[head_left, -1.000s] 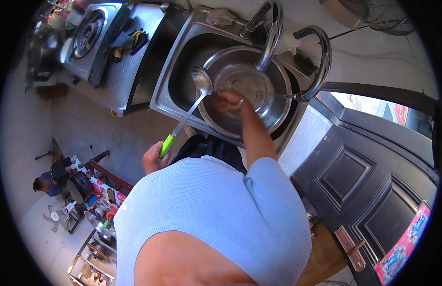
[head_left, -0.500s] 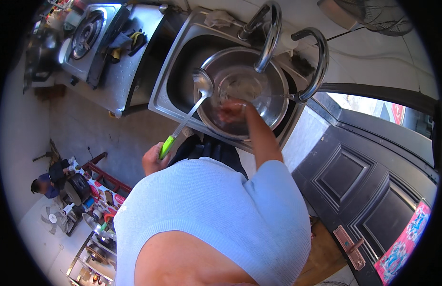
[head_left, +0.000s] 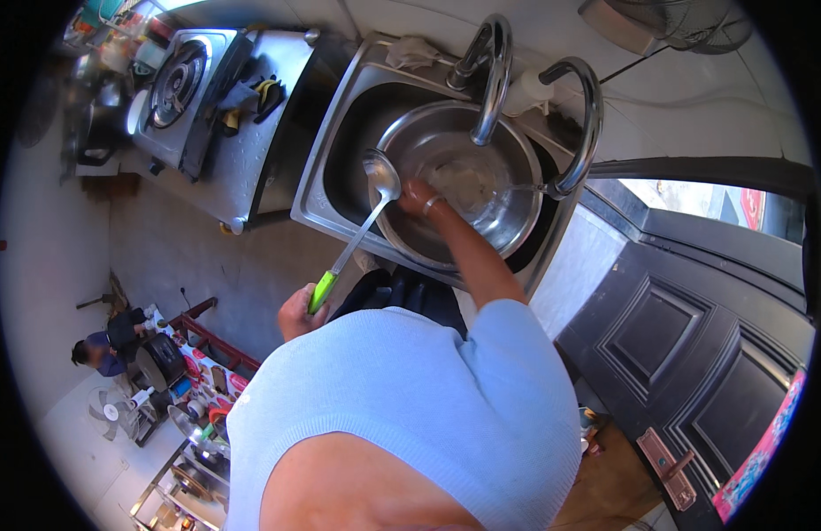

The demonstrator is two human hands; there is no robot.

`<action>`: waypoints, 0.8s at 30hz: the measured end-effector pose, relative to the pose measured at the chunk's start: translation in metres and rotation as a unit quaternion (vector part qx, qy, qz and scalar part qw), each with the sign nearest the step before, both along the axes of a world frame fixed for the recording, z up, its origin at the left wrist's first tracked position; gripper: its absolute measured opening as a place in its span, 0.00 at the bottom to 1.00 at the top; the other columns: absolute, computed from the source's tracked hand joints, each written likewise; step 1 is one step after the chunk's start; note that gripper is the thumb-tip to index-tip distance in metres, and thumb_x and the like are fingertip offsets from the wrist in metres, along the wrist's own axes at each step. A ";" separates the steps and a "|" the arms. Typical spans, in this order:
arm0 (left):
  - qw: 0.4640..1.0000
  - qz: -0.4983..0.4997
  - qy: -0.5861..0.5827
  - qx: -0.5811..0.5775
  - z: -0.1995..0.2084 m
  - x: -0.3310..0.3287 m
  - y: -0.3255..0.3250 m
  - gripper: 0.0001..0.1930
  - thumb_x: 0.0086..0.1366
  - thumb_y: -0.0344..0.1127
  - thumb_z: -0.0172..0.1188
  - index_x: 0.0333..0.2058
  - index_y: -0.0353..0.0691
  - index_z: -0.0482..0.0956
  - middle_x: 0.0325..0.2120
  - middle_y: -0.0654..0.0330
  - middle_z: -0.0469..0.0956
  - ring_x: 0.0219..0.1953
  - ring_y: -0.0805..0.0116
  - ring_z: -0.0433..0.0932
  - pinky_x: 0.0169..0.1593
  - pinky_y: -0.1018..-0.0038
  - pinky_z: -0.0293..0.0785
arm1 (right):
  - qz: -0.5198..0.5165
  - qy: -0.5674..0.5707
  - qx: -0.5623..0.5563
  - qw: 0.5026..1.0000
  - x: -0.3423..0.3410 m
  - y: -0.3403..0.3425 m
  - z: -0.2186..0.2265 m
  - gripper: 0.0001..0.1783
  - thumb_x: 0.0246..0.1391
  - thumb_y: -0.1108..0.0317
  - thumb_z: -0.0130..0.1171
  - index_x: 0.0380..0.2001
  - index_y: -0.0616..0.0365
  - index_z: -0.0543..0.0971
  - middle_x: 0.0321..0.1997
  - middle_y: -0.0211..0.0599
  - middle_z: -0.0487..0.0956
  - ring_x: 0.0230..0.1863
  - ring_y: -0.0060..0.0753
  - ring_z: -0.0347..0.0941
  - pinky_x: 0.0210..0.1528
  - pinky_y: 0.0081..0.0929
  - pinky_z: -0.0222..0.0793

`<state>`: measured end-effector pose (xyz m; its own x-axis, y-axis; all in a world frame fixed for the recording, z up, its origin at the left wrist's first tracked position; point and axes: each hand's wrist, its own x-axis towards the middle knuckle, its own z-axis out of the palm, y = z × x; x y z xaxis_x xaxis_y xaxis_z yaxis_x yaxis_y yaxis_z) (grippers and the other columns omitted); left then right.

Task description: The person fills dumpling wrappers with a green filling, folds them, and places them into a pot of boiling water. They then roll out dough, cut it into small pieces, wash a ladle, and stir the dumplings in the pot.

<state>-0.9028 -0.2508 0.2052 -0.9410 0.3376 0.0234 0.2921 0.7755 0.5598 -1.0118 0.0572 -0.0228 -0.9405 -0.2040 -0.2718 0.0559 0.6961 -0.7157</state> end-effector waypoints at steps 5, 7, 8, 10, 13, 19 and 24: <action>1.000 0.010 -0.020 -0.007 -0.002 0.004 -0.007 0.18 0.45 0.30 0.71 0.38 0.36 0.78 0.25 0.50 0.78 0.27 0.53 0.79 0.32 0.67 0.75 | 0.027 -0.190 0.238 0.952 0.044 0.114 0.017 0.14 0.51 0.59 0.58 0.36 0.54 0.83 0.43 0.41 0.82 0.44 0.48 0.79 0.51 0.43 0.72; 1.000 0.000 -0.005 -0.016 -0.003 0.002 -0.007 0.18 0.45 0.30 0.71 0.37 0.37 0.78 0.25 0.50 0.78 0.27 0.53 0.79 0.31 0.67 0.74 | -0.127 -0.092 0.316 0.936 0.032 0.152 0.005 0.14 0.53 0.59 0.57 0.36 0.55 0.83 0.42 0.44 0.82 0.42 0.47 0.79 0.47 0.43 0.74; 1.000 -0.006 -0.006 -0.009 -0.005 0.000 -0.007 0.18 0.45 0.30 0.71 0.37 0.37 0.78 0.25 0.50 0.77 0.27 0.53 0.79 0.31 0.67 0.74 | -0.241 -0.048 0.322 0.914 0.014 0.169 -0.018 0.14 0.54 0.59 0.54 0.34 0.55 0.82 0.38 0.48 0.82 0.39 0.47 0.80 0.44 0.44 0.75; 1.000 0.005 -0.009 -0.014 -0.005 0.006 -0.009 0.18 0.45 0.30 0.71 0.37 0.37 0.78 0.24 0.50 0.77 0.26 0.53 0.79 0.30 0.67 0.74 | -0.262 -0.152 0.282 0.910 -0.058 0.133 0.010 0.13 0.49 0.59 0.62 0.36 0.52 0.84 0.42 0.42 0.82 0.45 0.46 0.79 0.46 0.37 0.76; 1.000 0.000 -0.019 0.008 -0.003 0.000 -0.006 0.18 0.45 0.30 0.71 0.37 0.37 0.78 0.24 0.50 0.77 0.26 0.53 0.79 0.30 0.67 0.74 | -0.200 -0.040 0.266 0.942 -0.101 0.076 -0.039 0.10 0.47 0.60 0.59 0.29 0.50 0.84 0.38 0.46 0.82 0.41 0.48 0.79 0.41 0.40 0.76; 0.999 0.038 -0.023 0.029 0.000 0.009 -0.005 0.17 0.46 0.29 0.70 0.37 0.36 0.78 0.23 0.50 0.76 0.25 0.55 0.78 0.30 0.68 0.73 | 0.090 -0.013 0.159 0.983 -0.013 -0.041 0.009 0.12 0.51 0.64 0.52 0.32 0.49 0.85 0.37 0.39 0.83 0.41 0.48 0.80 0.44 0.44 0.76; 0.998 0.041 -0.037 0.043 -0.010 0.016 -0.017 0.17 0.46 0.28 0.70 0.37 0.35 0.78 0.23 0.50 0.76 0.25 0.54 0.78 0.30 0.68 0.73 | 0.215 0.011 0.209 0.954 -0.044 -0.024 0.060 0.12 0.52 0.65 0.51 0.31 0.52 0.84 0.38 0.38 0.84 0.39 0.44 0.81 0.43 0.43 0.76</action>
